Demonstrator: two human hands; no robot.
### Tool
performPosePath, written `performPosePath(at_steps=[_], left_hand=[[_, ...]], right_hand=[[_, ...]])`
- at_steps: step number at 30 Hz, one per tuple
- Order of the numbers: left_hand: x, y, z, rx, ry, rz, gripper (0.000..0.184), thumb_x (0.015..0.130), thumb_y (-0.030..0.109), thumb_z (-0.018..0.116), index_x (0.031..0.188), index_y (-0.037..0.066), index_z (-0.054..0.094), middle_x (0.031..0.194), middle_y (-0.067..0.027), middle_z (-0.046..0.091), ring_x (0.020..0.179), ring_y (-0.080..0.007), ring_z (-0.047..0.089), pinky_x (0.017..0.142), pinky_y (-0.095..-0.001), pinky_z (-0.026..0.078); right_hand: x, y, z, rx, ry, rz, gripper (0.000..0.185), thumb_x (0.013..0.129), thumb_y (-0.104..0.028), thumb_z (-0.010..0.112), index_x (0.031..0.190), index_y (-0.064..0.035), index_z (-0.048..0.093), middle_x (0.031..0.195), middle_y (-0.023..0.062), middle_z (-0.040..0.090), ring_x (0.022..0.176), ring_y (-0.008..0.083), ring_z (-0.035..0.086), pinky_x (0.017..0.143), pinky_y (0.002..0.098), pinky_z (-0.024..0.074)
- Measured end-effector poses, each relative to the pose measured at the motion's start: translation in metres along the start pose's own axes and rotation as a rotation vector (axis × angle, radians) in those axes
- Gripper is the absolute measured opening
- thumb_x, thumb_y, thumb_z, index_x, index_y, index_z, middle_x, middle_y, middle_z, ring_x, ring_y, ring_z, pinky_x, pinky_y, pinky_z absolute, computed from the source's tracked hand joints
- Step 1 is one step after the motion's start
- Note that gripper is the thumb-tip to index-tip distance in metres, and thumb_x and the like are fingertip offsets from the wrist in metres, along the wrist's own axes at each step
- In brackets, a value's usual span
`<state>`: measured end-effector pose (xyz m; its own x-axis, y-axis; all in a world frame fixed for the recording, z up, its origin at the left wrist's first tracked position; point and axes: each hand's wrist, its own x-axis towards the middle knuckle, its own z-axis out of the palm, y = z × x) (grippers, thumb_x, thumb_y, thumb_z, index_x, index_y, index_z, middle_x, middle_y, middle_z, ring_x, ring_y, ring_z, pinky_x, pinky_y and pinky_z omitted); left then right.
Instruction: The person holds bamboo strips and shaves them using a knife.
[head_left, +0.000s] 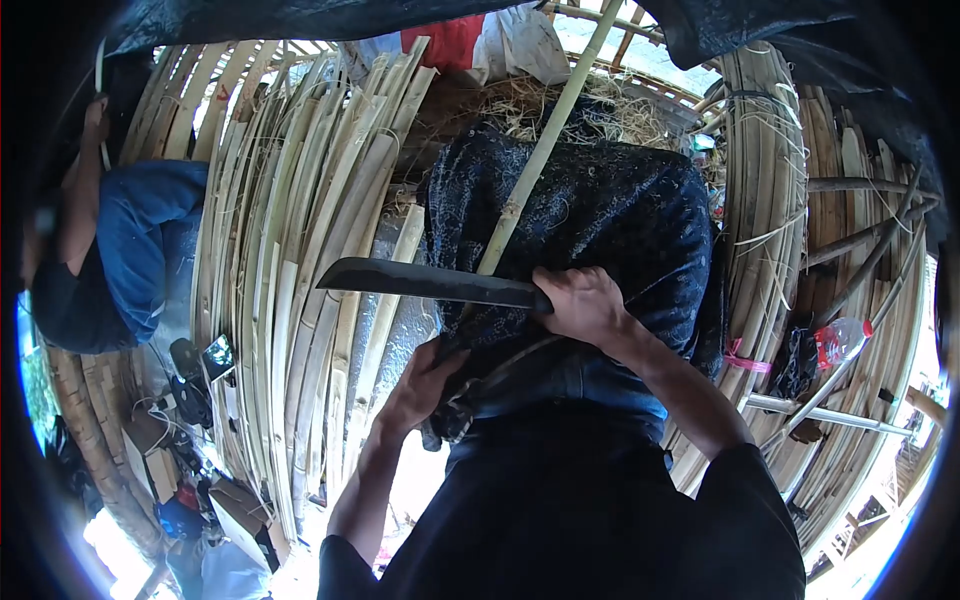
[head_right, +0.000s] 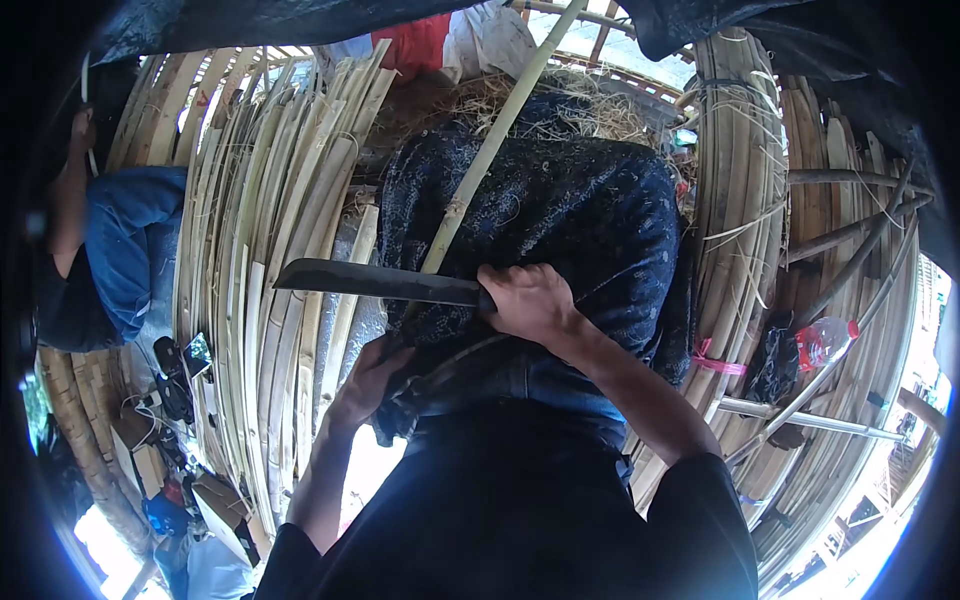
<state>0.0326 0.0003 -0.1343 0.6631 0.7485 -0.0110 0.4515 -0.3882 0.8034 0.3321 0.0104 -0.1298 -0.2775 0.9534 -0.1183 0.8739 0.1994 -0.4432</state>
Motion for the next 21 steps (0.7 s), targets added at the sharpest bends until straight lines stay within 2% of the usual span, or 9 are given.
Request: performPosePath(at_steps=[2,3,5,6,8,16,18,20,21], left_hand=[[0.028,0.042,-0.009,-0.504,0.022,-0.711,0.034,0.092,0.019,0.071,0.115,-0.006,0.063,0.087,-0.0172,0.068,0.087,-0.0328,0.066,0.081,-0.0428,0.051],[0.025,0.043,-0.003,-0.504,0.027,-0.715,0.034,0.092,0.019,0.071,0.115,-0.006,0.063,0.087,-0.0172,0.068,0.087,-0.0328,0.066,0.081,-0.0428,0.051],[0.015,0.042,0.013,0.133,0.146,-0.476,0.037,0.092,0.02,0.071,0.118,-0.005,0.064,0.083,-0.0183,0.067,0.08,-0.0323,0.066,0.071,-0.0462,0.05],[0.012,0.044,0.022,0.133,0.151,-0.479,0.037,0.092,0.02,0.071,0.118,-0.005,0.064,0.083,-0.0183,0.067,0.08,-0.0323,0.066,0.071,-0.0462,0.05],[0.01,0.049,0.04,0.625,0.284,-0.354,0.04,0.093,0.023,0.07,0.12,-0.005,0.063,0.078,-0.019,0.066,0.073,-0.0328,0.065,0.062,-0.047,0.048],[0.007,0.042,0.057,0.683,0.355,-0.339,0.041,0.091,0.021,0.069,0.122,-0.006,0.062,0.079,-0.0175,0.067,0.068,-0.0336,0.063,0.058,-0.0467,0.048],[0.002,0.03,0.061,0.638,0.396,-0.282,0.038,0.091,0.019,0.069,0.119,-0.005,0.062,0.078,-0.0205,0.067,0.066,-0.0349,0.063,0.056,-0.0478,0.048],[0.022,0.033,0.058,0.59,0.379,-0.302,0.035,0.092,0.018,0.068,0.116,-0.006,0.062,0.076,-0.0218,0.066,0.064,-0.0365,0.062,0.054,-0.0485,0.048],[0.027,0.037,0.056,0.547,0.362,-0.326,0.032,0.092,0.018,0.067,0.113,-0.006,0.062,0.073,-0.0231,0.065,0.061,-0.038,0.062,0.053,-0.0492,0.047]], right_hand=[[0.0,-0.001,0.0,0.004,0.033,-0.008,0.033,0.072,-0.026,0.08,0.092,-0.0083,0.06,0.073,0.009,0.067,0.07,0.0286,0.071,0.063,0.0418,0.0584],[0.0,-0.001,-0.001,0.005,0.066,-0.02,0.033,0.072,-0.026,0.08,0.092,-0.0083,0.06,0.072,0.0088,0.067,0.069,0.0286,0.071,0.063,0.0416,0.0583],[0.001,-0.003,-0.004,-0.002,0.035,-0.01,0.034,0.072,-0.026,0.08,0.093,-0.008,0.06,0.072,0.0085,0.067,0.068,0.0285,0.071,0.062,0.0412,0.0582],[0.002,-0.003,-0.006,-0.011,0.007,0.007,0.035,0.072,-0.027,0.08,0.093,-0.0077,0.06,0.071,0.0083,0.067,0.068,0.0285,0.071,0.061,0.0408,0.0581],[0.002,-0.002,-0.007,-0.018,-0.004,-0.001,0.036,0.072,-0.027,0.081,0.093,-0.0073,0.059,0.07,0.008,0.066,0.067,0.0283,0.071,0.06,0.0405,0.0579],[0.005,0.011,-0.005,-0.074,0.009,-0.142,0.038,0.071,-0.026,0.08,0.096,-0.0064,0.059,0.072,0.0076,0.068,0.065,0.0293,0.07,0.057,0.0416,0.0563],[0.019,0.029,-0.018,-0.231,-0.174,0.066,0.035,0.073,-0.027,0.078,0.099,-0.0088,0.061,0.075,0.0091,0.069,0.068,0.0309,0.07,0.062,0.0438,0.0568],[0.036,0.073,-0.005,-0.241,0.137,0.151,0.034,0.075,-0.027,0.075,0.102,-0.0113,0.062,0.08,0.0123,0.07,0.073,0.0323,0.071,0.07,0.0457,0.0569],[0.041,0.062,-0.007,-0.235,0.102,0.228,0.034,0.076,-0.026,0.075,0.104,-0.0123,0.063,0.083,0.0145,0.07,0.077,0.0326,0.071,0.075,0.0462,0.0564]])
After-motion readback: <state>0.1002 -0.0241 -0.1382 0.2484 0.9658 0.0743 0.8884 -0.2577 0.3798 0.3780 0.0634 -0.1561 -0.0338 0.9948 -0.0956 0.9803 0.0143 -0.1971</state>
